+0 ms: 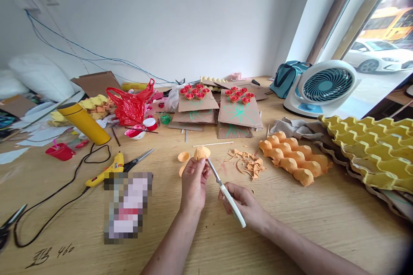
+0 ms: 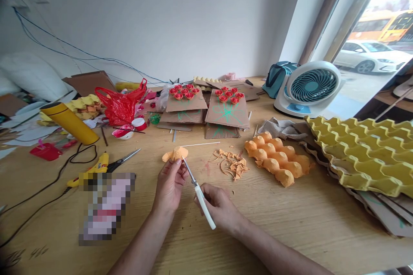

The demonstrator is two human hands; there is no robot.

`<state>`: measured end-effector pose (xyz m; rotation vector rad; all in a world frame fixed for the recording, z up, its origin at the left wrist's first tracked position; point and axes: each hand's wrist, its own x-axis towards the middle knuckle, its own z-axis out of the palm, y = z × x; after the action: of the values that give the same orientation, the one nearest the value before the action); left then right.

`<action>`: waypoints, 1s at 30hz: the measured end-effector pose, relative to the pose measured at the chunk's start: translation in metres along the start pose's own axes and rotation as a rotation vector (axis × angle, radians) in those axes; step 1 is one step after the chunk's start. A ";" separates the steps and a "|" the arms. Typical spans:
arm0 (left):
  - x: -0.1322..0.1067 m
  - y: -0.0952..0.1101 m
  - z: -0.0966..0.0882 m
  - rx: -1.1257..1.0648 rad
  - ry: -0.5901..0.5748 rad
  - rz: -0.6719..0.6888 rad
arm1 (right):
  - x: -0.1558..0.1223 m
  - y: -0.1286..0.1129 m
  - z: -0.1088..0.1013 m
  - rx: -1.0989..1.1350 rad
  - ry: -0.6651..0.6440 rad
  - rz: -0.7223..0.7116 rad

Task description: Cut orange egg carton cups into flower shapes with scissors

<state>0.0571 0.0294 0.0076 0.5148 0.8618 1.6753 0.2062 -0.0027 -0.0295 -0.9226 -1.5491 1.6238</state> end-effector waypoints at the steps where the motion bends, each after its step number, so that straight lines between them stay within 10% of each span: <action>1: -0.001 0.000 0.000 0.004 -0.007 -0.006 | 0.000 0.000 0.000 0.013 -0.002 -0.004; 30: -0.009 0.004 0.007 0.101 -0.067 -0.055 | 0.000 -0.003 -0.003 0.035 -0.044 -0.034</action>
<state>0.0622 0.0219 0.0165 0.6083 0.9071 1.5616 0.2086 -0.0014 -0.0261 -0.8429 -1.5526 1.6525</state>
